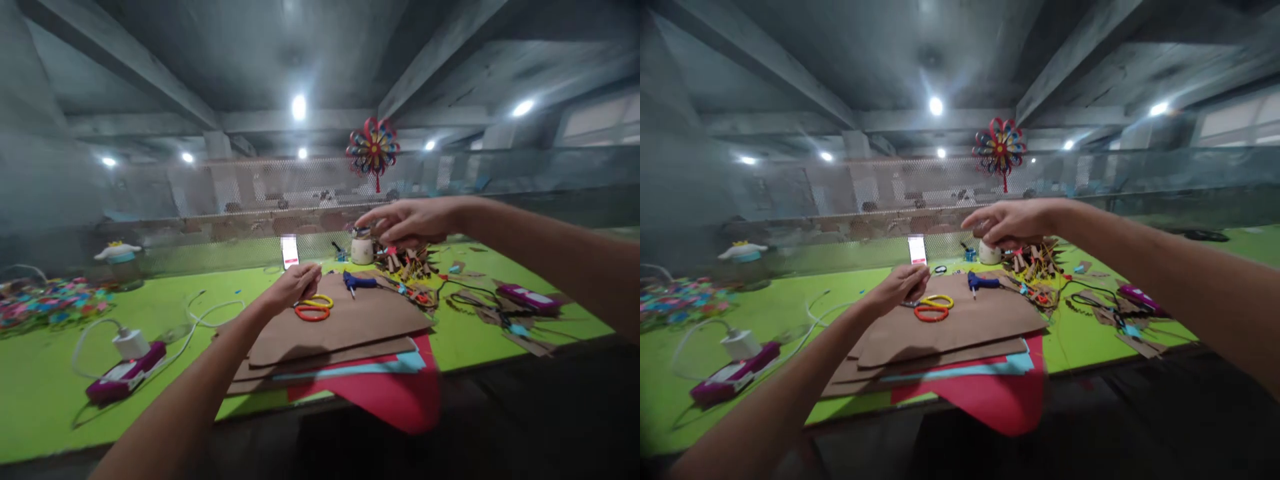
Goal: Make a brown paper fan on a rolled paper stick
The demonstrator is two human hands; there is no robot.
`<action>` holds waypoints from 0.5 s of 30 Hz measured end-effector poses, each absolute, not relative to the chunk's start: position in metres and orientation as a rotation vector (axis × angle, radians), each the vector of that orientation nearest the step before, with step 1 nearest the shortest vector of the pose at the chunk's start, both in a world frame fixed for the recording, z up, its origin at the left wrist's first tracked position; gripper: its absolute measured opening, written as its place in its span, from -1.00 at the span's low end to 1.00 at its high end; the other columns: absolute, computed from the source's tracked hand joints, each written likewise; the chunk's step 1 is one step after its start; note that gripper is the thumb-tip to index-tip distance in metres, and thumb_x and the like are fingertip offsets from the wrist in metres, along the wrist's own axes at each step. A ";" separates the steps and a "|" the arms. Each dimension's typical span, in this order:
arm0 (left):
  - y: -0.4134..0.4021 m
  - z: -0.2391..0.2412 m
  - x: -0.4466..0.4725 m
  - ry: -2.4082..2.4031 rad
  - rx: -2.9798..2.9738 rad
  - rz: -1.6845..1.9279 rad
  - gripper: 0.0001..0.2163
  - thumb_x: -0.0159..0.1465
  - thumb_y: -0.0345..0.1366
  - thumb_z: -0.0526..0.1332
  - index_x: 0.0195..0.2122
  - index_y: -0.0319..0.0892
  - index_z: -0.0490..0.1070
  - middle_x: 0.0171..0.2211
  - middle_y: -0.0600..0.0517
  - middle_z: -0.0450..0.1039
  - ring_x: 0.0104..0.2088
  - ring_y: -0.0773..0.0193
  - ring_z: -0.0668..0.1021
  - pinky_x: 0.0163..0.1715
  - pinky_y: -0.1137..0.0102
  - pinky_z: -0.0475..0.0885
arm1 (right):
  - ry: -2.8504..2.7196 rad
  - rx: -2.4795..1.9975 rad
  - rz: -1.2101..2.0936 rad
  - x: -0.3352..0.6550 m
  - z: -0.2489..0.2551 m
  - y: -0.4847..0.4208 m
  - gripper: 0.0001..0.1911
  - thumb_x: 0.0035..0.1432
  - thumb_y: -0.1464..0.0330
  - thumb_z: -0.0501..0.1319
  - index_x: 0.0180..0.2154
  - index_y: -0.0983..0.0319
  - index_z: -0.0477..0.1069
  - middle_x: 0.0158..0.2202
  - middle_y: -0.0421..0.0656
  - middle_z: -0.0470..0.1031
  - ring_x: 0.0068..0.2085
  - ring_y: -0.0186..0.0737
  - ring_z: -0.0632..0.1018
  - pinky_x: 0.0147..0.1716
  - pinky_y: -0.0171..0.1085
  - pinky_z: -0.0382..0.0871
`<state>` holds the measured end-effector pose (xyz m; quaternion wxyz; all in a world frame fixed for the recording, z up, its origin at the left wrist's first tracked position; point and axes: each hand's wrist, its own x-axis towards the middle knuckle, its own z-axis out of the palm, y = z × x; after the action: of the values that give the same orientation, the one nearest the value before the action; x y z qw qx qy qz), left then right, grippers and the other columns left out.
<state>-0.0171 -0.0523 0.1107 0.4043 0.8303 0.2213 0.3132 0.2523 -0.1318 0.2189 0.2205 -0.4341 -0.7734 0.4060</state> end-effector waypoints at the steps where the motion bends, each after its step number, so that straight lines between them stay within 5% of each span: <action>1: -0.052 0.114 -0.022 0.568 2.122 0.786 -0.67 0.29 -0.08 0.00 -0.53 -0.17 0.12 -0.77 0.21 0.08 -0.73 0.50 0.10 -0.71 0.54 -0.02 | -2.169 -1.193 1.149 0.251 0.218 -0.133 -0.43 0.10 0.43 0.21 0.15 0.15 0.16 -0.56 -0.32 0.25 -0.66 -0.52 0.23 -0.75 -0.51 0.07; 15: -0.069 0.136 -0.078 0.682 2.183 0.941 -0.67 0.28 -0.09 0.00 -0.55 -0.16 0.08 -0.76 0.23 0.03 -0.72 0.49 0.05 -0.70 0.53 -0.06 | -2.428 -1.094 0.887 0.234 0.210 -0.164 -0.38 0.14 0.41 0.16 0.21 0.19 0.04 -0.41 -0.26 0.27 -0.59 -0.51 0.22 -0.68 -0.47 0.11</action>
<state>-0.0785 -0.0686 0.1363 0.3279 0.8340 0.2603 0.3595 0.2338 -0.1636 0.2101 0.1666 -0.3842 -0.8530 0.3114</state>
